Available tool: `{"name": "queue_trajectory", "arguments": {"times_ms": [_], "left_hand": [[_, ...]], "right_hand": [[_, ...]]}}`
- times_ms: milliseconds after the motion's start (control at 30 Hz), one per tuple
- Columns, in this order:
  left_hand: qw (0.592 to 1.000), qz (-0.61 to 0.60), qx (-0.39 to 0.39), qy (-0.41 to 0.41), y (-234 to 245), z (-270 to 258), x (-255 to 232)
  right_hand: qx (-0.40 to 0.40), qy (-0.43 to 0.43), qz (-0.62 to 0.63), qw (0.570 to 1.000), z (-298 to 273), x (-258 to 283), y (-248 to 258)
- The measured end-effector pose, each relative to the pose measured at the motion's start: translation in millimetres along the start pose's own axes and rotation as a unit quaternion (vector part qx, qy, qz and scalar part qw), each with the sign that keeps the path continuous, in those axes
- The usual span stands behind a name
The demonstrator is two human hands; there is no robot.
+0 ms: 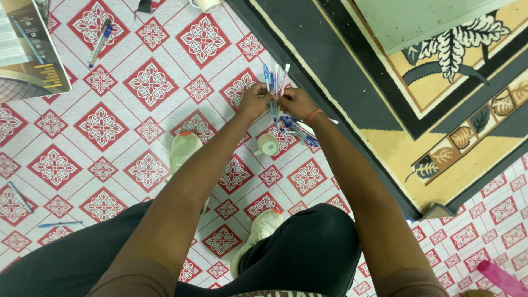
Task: The person picks up various items from the floor, including pens, cups, and papers, and places them onto a shelf and into a cabinet.
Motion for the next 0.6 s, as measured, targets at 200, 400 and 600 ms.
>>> {"name": "queue_trajectory", "arguments": {"times_ms": [200,400,600], "left_hand": [[0.98,-0.147,0.057,0.12,-47,-1,41],[0.988,-0.038,0.101,0.111,-78,-7,49],[0.906,0.393,0.05,-0.151,-67,-41,-13]], "right_hand": [[0.0,0.024,-0.035,0.999,-24,-4,13],[-0.023,0.082,-0.132,0.988,-29,-19,36],[-0.127,0.011,-0.486,0.865,-32,-54,81]]}}
Point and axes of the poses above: each hand's wrist, its own z-axis towards the middle knuckle, its own y-axis out of the back of the hand, x = y × z, the point moved 9 cm from there along z, towards the middle knuckle, and after that the axes turned 6 degrees about -y, right-handed, at the moved point
